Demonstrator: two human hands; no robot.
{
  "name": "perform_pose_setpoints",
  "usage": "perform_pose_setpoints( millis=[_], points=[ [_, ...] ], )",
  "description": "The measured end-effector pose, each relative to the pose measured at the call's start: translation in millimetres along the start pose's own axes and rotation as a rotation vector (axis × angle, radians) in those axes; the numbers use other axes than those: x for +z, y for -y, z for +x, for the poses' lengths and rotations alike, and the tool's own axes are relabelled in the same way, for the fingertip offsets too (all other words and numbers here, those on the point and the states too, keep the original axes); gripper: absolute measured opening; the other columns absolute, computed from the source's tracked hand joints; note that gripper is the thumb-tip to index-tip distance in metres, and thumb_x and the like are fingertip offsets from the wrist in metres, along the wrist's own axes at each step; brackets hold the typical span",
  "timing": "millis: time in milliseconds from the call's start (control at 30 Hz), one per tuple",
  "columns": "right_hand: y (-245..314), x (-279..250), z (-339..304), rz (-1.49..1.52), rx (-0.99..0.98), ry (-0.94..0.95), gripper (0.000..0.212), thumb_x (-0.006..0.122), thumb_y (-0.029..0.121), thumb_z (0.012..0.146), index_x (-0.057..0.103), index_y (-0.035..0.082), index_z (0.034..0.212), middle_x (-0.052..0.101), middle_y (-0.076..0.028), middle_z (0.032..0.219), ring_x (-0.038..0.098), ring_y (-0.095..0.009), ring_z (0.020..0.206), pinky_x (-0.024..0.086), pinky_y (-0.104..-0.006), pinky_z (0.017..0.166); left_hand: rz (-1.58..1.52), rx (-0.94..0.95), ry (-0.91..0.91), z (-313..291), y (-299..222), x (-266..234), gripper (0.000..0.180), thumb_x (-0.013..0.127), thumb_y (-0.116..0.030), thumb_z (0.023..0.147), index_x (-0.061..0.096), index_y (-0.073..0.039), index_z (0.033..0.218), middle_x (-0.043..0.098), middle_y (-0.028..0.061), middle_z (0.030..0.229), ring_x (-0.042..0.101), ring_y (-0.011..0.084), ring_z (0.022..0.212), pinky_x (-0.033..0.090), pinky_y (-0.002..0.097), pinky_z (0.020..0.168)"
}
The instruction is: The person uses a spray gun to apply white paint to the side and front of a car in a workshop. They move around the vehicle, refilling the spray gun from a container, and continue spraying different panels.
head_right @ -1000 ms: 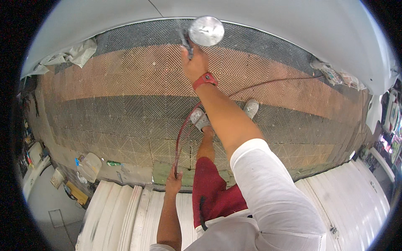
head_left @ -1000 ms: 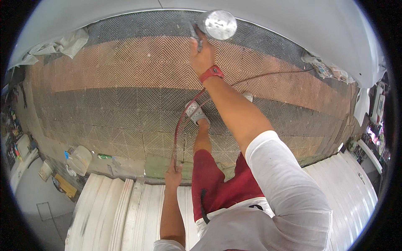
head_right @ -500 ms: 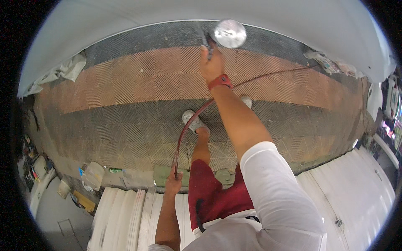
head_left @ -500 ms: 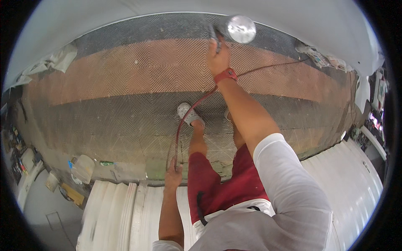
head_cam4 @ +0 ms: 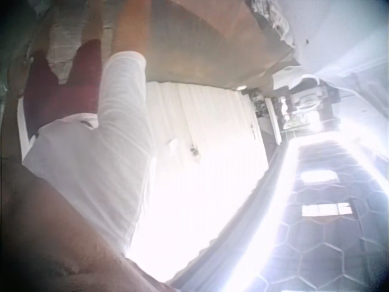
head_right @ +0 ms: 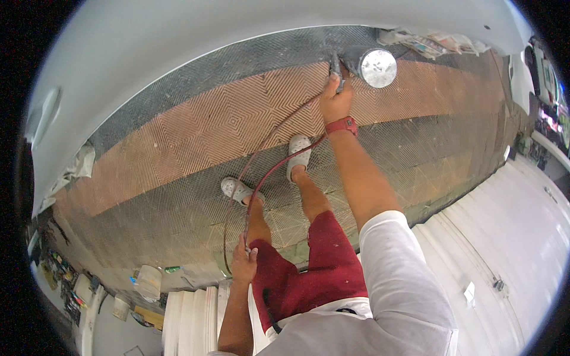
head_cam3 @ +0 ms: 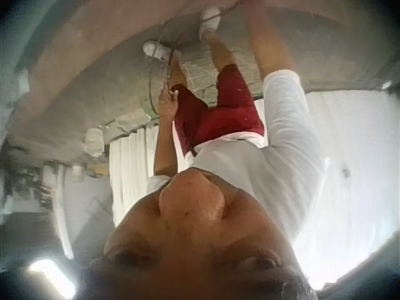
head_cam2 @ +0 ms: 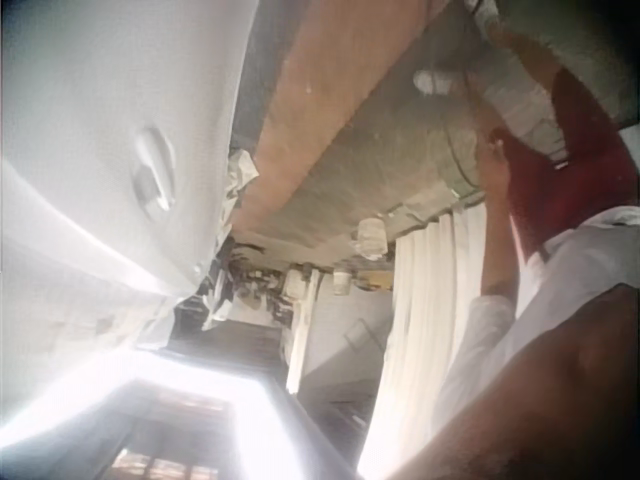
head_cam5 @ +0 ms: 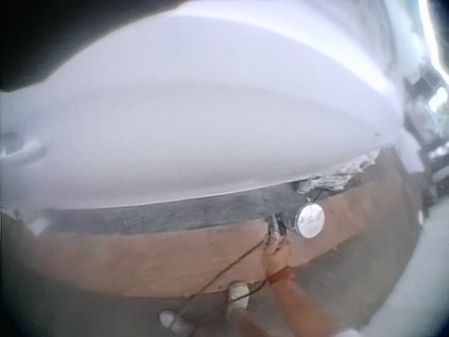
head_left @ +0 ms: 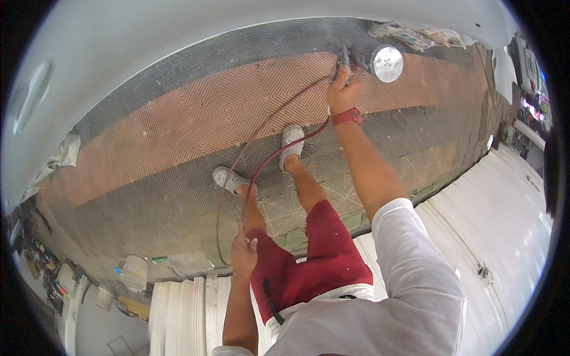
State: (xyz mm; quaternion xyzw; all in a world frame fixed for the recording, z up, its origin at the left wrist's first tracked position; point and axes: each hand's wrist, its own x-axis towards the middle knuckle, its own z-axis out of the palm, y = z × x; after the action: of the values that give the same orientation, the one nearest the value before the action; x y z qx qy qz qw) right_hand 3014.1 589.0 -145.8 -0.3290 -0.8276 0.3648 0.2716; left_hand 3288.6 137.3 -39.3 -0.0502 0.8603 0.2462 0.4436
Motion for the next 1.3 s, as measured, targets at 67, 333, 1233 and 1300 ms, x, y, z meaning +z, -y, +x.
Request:
perform_pose_setpoints(
  millis=[67, 333, 1233, 1300],
  points=[
    [-34, -21, 26, -0.079, 0.036, -0.042, 0.07, 0.054, 0.047, 0.108, 0.059, -0.02, 0.126, 0.069, -0.039, 0.108, 0.068, -0.049, 0.102, 0.053, -0.0497, 0.089, -0.001, 0.02, -0.003, 2, -26, 9, 0.079, 0.07, -0.026, 0.1, 0.031, -0.009, 0.166, 0.063, 0.0238, 0.119, 0.064, 0.042, 0.107, 0.051, 0.0534, 0.096],
    [-103, -87, 132, -0.006, 0.12, -0.167, 0.068, 0.051, 0.047, 0.109, 0.062, -0.019, 0.121, 0.068, -0.04, 0.104, 0.068, -0.053, 0.098, 0.054, -0.0528, 0.088, 0.233, 0.034, 0.021, -17, -65, 53, 0.087, 0.066, -0.045, 0.101, 0.023, -0.012, 0.169, 0.048, 0.0327, 0.145, 0.049, 0.0523, 0.128, 0.041, 0.0597, 0.109],
    [123, 179, -176, 0.208, -0.272, 0.33, 0.049, 0.059, 0.031, 0.105, 0.062, -0.002, 0.141, 0.071, -0.036, 0.109, 0.07, -0.053, 0.103, 0.056, -0.0527, 0.087, 0.114, 0.006, -0.185, -33, 76, 46, 0.091, 0.068, -0.049, 0.097, 0.024, -0.014, 0.169, 0.056, 0.0215, 0.118, 0.058, 0.041, 0.102, 0.048, 0.0527, 0.09],
    [148, 207, -201, 0.239, -0.327, 0.349, 0.049, 0.06, 0.032, 0.104, 0.063, 0.0, 0.142, 0.071, -0.036, 0.11, 0.07, -0.053, 0.104, 0.057, -0.0519, 0.089, 0.092, 0.002, -0.201, -34, 88, 37, 0.091, 0.068, -0.048, 0.097, 0.025, -0.015, 0.169, 0.055, 0.0207, 0.117, 0.057, 0.0402, 0.101, 0.048, 0.0518, 0.09]
  ],
)
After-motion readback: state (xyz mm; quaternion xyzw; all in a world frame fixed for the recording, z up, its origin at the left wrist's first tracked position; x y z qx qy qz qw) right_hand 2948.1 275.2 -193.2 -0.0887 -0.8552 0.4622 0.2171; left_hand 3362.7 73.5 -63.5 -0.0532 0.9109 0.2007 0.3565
